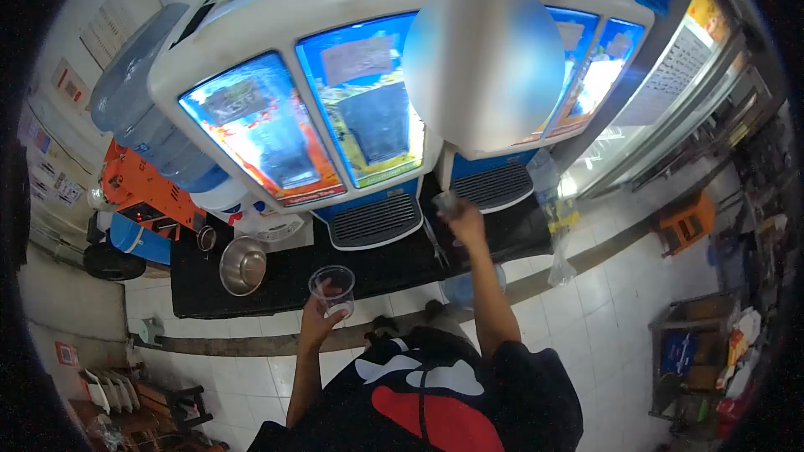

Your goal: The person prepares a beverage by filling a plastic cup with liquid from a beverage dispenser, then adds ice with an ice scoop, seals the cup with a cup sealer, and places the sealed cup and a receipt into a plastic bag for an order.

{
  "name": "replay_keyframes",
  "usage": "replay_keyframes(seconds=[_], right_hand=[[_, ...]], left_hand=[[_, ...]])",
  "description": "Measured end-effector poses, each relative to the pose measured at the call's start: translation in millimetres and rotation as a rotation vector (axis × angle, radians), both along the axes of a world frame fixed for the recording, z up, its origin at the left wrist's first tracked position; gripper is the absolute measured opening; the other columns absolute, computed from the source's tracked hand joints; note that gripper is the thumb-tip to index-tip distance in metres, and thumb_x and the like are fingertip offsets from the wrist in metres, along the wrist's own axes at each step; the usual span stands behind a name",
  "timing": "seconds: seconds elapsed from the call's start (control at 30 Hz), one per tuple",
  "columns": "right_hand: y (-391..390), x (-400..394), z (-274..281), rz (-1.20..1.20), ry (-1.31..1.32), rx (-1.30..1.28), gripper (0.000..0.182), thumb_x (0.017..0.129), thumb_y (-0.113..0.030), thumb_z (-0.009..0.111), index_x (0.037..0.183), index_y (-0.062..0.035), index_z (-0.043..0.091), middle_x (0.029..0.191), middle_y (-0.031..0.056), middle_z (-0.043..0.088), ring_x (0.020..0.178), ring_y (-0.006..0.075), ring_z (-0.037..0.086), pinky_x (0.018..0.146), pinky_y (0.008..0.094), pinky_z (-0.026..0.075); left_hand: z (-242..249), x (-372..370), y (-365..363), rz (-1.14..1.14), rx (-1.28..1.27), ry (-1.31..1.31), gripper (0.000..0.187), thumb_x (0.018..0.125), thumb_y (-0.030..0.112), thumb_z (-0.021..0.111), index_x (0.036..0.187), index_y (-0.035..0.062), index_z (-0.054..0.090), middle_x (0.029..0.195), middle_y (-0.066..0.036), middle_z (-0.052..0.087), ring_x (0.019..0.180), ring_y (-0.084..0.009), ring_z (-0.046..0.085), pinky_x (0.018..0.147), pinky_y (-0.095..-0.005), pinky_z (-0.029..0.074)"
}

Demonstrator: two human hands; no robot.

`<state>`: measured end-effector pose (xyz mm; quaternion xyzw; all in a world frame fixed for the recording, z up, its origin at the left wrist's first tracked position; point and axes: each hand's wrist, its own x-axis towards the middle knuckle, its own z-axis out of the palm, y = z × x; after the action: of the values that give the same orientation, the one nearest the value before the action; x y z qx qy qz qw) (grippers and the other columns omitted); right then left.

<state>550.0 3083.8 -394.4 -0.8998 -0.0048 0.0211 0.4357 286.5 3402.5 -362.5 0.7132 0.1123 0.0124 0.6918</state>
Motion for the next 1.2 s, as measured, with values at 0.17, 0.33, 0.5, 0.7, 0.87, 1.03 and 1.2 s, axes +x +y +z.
replay_keyframes(seconds=[0.17,0.33,0.5,0.7,0.87,1.03,1.2], right_hand=[[-103,30,5,-0.350,-0.251,0.365,0.053,0.073,-0.029,0.079,0.111,0.0018,0.060,0.099,0.0193,0.066,0.091,0.0264,0.064,0.082,0.0343,0.048],[-145,47,50,-0.388,-0.502,0.475,0.051,0.077,-0.019,0.076,0.119,0.0015,0.056,0.102,0.0192,0.066,0.092,0.0266,0.065,0.084,0.0338,0.049],[-148,84,57,-0.378,-0.512,0.273,0.055,0.074,-0.019,0.079,0.120,0.0022,0.057,0.107,0.0238,0.065,0.101,0.0342,0.065,0.085,0.0380,0.050],[-134,120,50,-0.285,-0.459,0.266,0.047,0.074,-0.018,0.078,0.112,0.0038,0.061,0.101,0.0262,0.066,0.098,0.0392,0.064,0.083,0.0398,0.050],[-133,122,49,-0.260,-0.433,0.316,0.041,0.075,-0.015,0.076,0.108,0.0039,0.063,0.099,0.0252,0.067,0.098,0.0366,0.065,0.081,0.0390,0.050],[-140,130,40,-0.179,-0.416,0.350,0.030,0.078,-0.008,0.072,0.104,0.0030,0.064,0.092,0.0193,0.069,0.086,0.0263,0.067,0.074,0.0343,0.050],[-145,130,48,-0.136,-0.424,0.288,0.030,0.079,-0.009,0.071,0.105,0.0046,0.064,0.095,0.0196,0.070,0.087,0.0264,0.068,0.077,0.0330,0.050]], left_hand=[[0,17,-55,0.041,-0.182,-0.003,0.082,0.072,0.008,0.080,0.139,-0.0032,0.036,0.118,-0.015,0.055,0.111,-0.0245,0.055,0.097,-0.0365,0.043],[4,37,-117,-0.037,-0.190,-0.013,0.082,0.072,0.005,0.079,0.140,-0.0034,0.035,0.122,-0.015,0.054,0.113,-0.0247,0.054,0.099,-0.0366,0.042],[15,48,-144,-0.050,-0.149,0.003,0.080,0.072,0.000,0.077,0.140,-0.0032,0.036,0.123,-0.015,0.054,0.114,-0.0248,0.054,0.099,-0.0364,0.043],[23,54,-160,-0.058,-0.086,0.016,0.079,0.071,-0.008,0.073,0.140,-0.0009,0.036,0.123,-0.015,0.053,0.116,-0.0247,0.053,0.101,-0.0368,0.042],[18,43,-175,0.005,-0.150,-0.005,0.080,0.069,-0.009,0.074,0.140,0.0005,0.036,0.122,-0.014,0.054,0.118,-0.0251,0.052,0.103,-0.0381,0.039],[17,36,-180,0.028,-0.031,0.057,0.080,0.068,-0.008,0.076,0.139,0.0011,0.038,0.124,-0.015,0.055,0.114,-0.0241,0.053,0.100,-0.0382,0.041],[17,37,-181,0.055,-0.077,0.024,0.079,0.069,-0.005,0.078,0.138,0.0010,0.039,0.126,-0.015,0.054,0.114,-0.0230,0.052,0.100,-0.0381,0.041]])
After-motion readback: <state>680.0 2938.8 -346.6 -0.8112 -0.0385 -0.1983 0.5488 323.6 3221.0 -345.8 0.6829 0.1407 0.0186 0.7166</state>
